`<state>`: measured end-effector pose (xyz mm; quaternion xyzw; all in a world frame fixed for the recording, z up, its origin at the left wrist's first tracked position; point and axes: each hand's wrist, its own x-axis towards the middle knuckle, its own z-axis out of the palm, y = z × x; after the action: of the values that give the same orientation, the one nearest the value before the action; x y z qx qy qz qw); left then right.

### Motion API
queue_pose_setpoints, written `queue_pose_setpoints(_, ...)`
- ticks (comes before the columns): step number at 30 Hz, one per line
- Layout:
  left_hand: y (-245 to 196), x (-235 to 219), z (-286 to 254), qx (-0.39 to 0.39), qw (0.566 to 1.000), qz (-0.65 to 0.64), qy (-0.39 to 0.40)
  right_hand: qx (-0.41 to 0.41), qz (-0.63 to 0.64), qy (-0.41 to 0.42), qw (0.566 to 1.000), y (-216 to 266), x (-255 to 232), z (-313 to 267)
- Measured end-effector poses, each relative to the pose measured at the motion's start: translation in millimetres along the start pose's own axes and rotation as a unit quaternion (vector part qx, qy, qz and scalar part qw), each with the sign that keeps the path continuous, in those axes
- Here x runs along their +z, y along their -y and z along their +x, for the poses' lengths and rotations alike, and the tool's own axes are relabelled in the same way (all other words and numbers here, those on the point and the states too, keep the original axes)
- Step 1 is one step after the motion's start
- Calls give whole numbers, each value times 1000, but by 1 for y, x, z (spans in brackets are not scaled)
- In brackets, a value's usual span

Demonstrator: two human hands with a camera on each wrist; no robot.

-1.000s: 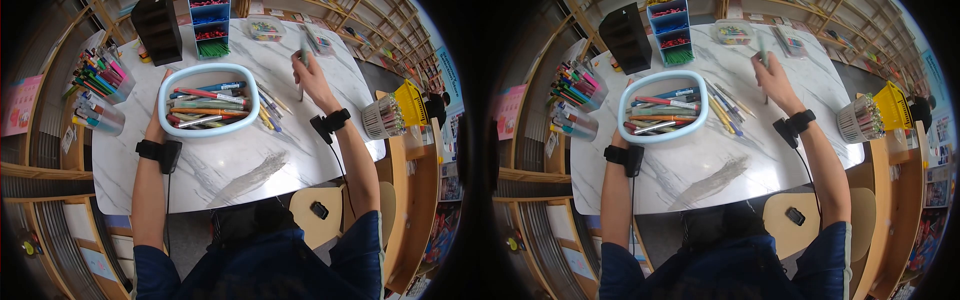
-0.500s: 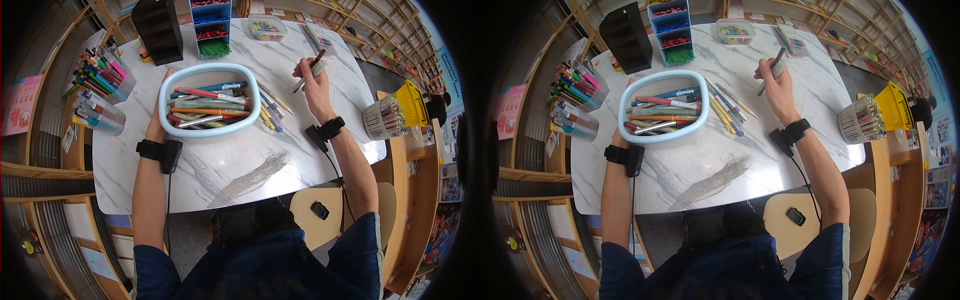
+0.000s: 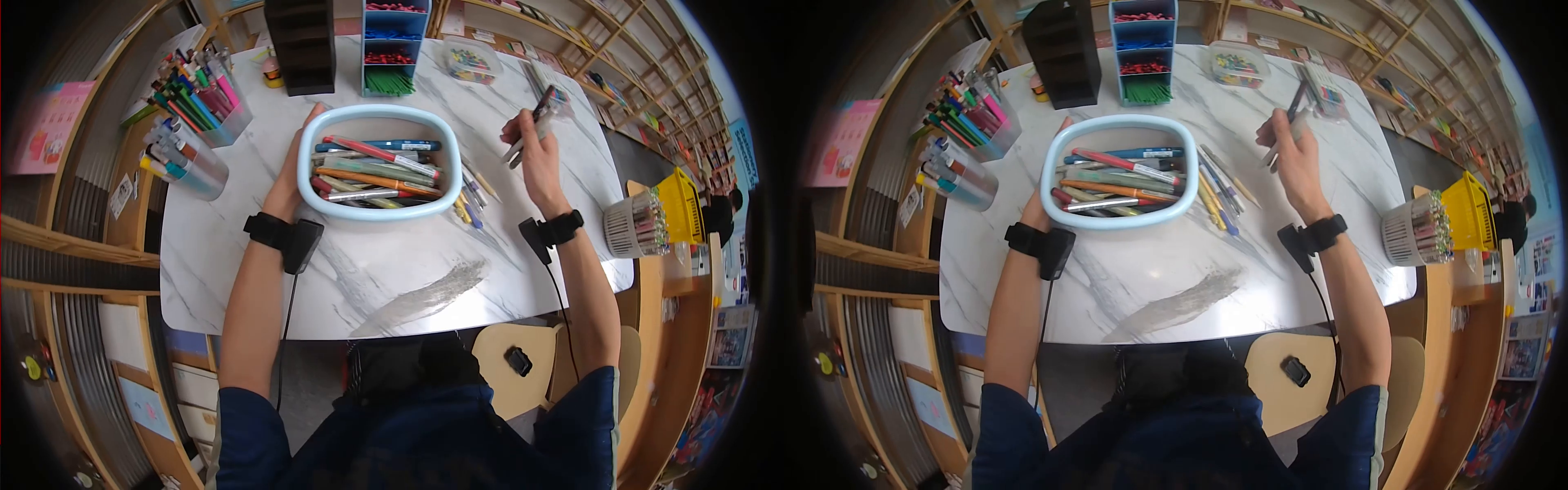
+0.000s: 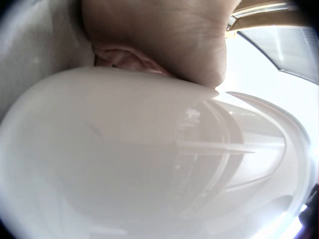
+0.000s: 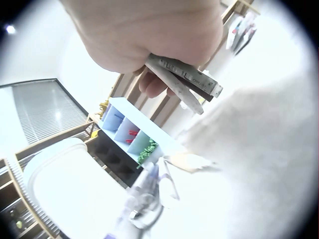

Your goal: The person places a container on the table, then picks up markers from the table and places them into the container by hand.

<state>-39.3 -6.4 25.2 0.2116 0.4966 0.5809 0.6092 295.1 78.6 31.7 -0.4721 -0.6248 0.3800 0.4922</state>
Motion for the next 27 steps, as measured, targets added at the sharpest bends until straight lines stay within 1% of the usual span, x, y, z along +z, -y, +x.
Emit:
queue_pose_setpoints(1, 3, -7, 17, 18, 998, 10, 53, -1, 0, 6, 1000, 11, 2, 3)
queue_pose_setpoints(2, 6, -13, 30, 36, 993, 20, 106, -33, 21, 16, 999, 27, 7, 5)
queue_pose_setpoints(3, 10, -17, 39, 37, 994, 18, 103, -65, 43, 24, 997, 45, 11, 6)
queue_pose_setpoints(4, 13, -20, 47, 27, 991, -8, 131, -65, 43, 27, 997, 65, 18, 6)
queue_pose_setpoints(5, 15, -22, 50, 17, 986, -33, 161, -97, 44, 57, 993, 88, 26, 3)
queue_pose_setpoints(6, 13, -19, 46, 0, 987, -40, 158, -128, 44, 86, 987, 109, 35, 0)
queue_pose_setpoints(7, 15, -22, 51, -1, 987, -41, 158, -128, 43, 86, 987, 127, 43, -3)
queue_pose_setpoints(9, 18, -29, 61, -34, 980, -35, 192, -172, 23, 213, 961, 156, 62, -11)
queue_pose_setpoints(10, 20, -29, 62, -33, 980, -36, 192, -173, 23, 214, 961, 165, 72, -14)
queue_pose_setpoints(11, 19, -25, 58, -21, 980, -49, 192, -177, -45, 279, 943, 173, 82, -16)
queue_pose_setpoints(12, 19, -22, 55, -10, 979, -63, 192, -181, -111, 342, 915, 177, 90, -18)
queue_pose_setpoints(13, 19, -21, 52, -9, 979, -63, 192, -181, -112, 342, 915, 175, 99, -17)
queue_pose_setpoints(15, 19, -19, 47, 44, 976, -50, 208, -222, -217, 359, 880, 161, 113, -13)
queue_pose_setpoints(16, 21, -18, 45, 74, 983, -18, 166, -203, -239, 375, 872, 158, 117, -11)
queue_pose_setpoints(17, 20, -21, 47, 76, 983, -19, 164, -205, -239, 377, 871, 153, 119, -8)
queue_pose_setpoints(19, 16, -26, 56, -43, 975, -63, 207, -234, -356, 403, 810, 142, 119, -4)
queue_pose_setpoints(20, 18, -27, 60, -24, 979, -41, 197, -235, -356, 405, 809, 141, 119, -4)
queue_pose_setpoints(21, 22, -29, 64, -24, 980, -42, 195, -258, -391, 376, 800, 140, 120, -5)
queue_pose_setpoints(22, 25, -30, 68, -1, 984, -19, 178, -281, -425, 345, 788, 140, 120, -6)
queue_pose_setpoints(23, 25, -29, 67, 22, 987, 4, 161, -282, -424, 346, 788, 141, 121, -8)
queue_pose_setpoints(25, 24, -30, 65, 13, 985, -7, 175, -265, -448, 337, 785, 145, 120, -10)
queue_pose_setpoints(27, 21, -28, 61, 2, 982, -16, 190, -270, -446, 335, 785, 142, 118, -11)
